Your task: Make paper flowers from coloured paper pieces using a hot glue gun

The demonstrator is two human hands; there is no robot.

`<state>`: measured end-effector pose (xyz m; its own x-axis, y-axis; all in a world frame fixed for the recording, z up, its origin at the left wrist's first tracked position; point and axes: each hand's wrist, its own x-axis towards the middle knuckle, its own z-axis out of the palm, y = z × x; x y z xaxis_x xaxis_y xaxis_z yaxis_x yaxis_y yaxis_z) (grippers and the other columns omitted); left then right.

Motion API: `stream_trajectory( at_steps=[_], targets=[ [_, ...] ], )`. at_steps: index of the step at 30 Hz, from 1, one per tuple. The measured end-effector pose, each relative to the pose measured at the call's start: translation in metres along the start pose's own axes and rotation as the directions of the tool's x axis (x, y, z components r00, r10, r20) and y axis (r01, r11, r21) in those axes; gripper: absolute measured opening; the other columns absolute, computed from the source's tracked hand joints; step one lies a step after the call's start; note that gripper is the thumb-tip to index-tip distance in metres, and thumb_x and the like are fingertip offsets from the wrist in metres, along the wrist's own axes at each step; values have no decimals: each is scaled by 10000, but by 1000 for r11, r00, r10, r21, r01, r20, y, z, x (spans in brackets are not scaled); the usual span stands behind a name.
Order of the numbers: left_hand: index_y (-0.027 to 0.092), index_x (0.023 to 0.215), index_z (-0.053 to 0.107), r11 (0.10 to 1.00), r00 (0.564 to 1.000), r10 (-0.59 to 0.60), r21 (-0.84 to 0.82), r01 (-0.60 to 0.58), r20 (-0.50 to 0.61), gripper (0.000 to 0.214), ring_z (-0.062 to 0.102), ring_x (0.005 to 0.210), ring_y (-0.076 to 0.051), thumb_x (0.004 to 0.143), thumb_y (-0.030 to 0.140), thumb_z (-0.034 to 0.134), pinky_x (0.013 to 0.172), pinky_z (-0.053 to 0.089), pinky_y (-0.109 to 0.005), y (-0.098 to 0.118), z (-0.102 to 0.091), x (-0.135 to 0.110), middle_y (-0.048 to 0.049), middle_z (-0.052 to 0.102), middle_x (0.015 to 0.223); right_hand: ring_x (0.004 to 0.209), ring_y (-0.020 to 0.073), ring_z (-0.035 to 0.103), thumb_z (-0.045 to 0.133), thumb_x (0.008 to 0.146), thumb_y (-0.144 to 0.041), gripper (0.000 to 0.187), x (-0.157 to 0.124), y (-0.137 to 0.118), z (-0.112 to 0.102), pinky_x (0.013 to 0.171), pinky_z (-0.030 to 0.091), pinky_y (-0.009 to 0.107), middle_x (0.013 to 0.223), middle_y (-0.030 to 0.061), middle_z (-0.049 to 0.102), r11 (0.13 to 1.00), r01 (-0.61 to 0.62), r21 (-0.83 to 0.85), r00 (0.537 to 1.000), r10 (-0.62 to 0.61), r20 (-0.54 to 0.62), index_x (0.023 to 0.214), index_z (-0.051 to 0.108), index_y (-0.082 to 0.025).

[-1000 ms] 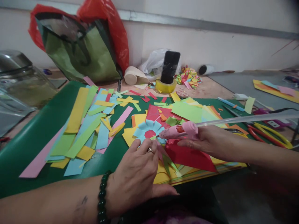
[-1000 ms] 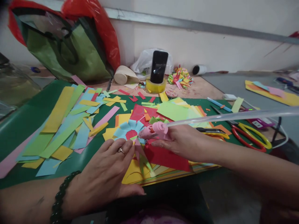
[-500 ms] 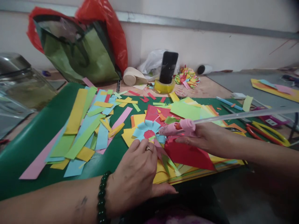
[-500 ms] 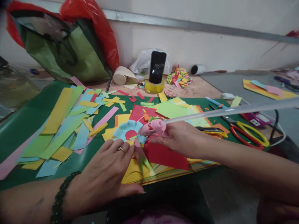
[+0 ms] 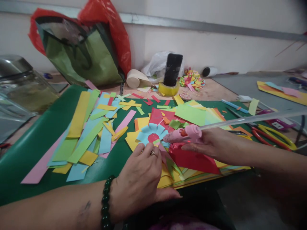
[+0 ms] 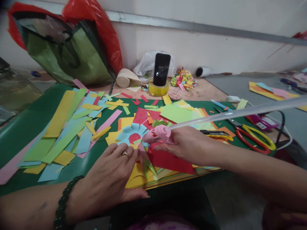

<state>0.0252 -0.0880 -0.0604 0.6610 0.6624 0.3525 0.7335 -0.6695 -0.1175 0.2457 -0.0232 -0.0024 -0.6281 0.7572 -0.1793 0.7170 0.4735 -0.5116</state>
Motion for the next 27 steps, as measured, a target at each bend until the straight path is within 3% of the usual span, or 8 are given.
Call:
stream_trajectory(
  at_steps=[6, 9, 17, 24, 27],
  targets=[
    [48, 1016, 694, 1000, 1000, 7, 13, -7, 2, 973, 539, 748, -238, 647, 913, 447, 759, 393, -381, 0, 1, -1, -85, 660, 778, 1001, 271, 692, 441, 918, -579, 425, 0, 0, 1, 834, 550, 352, 1090, -2, 737, 999, 4, 32, 1000, -4, -4, 1145, 715, -347],
    [39, 1017, 691, 1000, 1000, 10, 16, -10, 9, 974, 538, 758, -240, 652, 909, 449, 766, 387, -384, 0, 1, -1, -85, 656, 782, 1088, 269, 663, 472, 919, -543, 395, 1, 0, 1, 922, 525, 361, 1124, -7, 728, 998, 18, 60, 1000, -16, -26, 1166, 705, -343],
    [47, 1055, 680, 999, 1000, 19, 40, -19, 9, 983, 533, 764, -242, 669, 912, 417, 781, 378, -387, 0, 3, -2, -86, 653, 777, 993, 269, 686, 485, 906, -578, 476, -2, 4, 3, 892, 534, 350, 903, 52, 754, 996, -10, 84, 998, 15, -66, 1058, 749, -212],
    [55, 1042, 672, 1000, 999, 17, 18, -18, 35, 943, 556, 819, -259, 701, 893, 403, 802, 387, -403, -1, 3, -4, -109, 666, 834, 939, 244, 690, 456, 924, -549, 449, 7, 2, 12, 835, 532, 323, 939, 38, 754, 999, 24, -46, 996, -28, -88, 1137, 718, -253],
    [40, 1060, 671, 1000, 999, 5, 15, -6, 48, 969, 562, 842, -272, 671, 898, 446, 828, 395, -423, 0, 4, -4, -129, 674, 861, 883, 232, 690, 488, 913, -522, 400, 13, -2, 14, 782, 526, 303, 935, 38, 753, 992, 14, -122, 993, -28, -112, 1083, 736, -258]
  ],
)
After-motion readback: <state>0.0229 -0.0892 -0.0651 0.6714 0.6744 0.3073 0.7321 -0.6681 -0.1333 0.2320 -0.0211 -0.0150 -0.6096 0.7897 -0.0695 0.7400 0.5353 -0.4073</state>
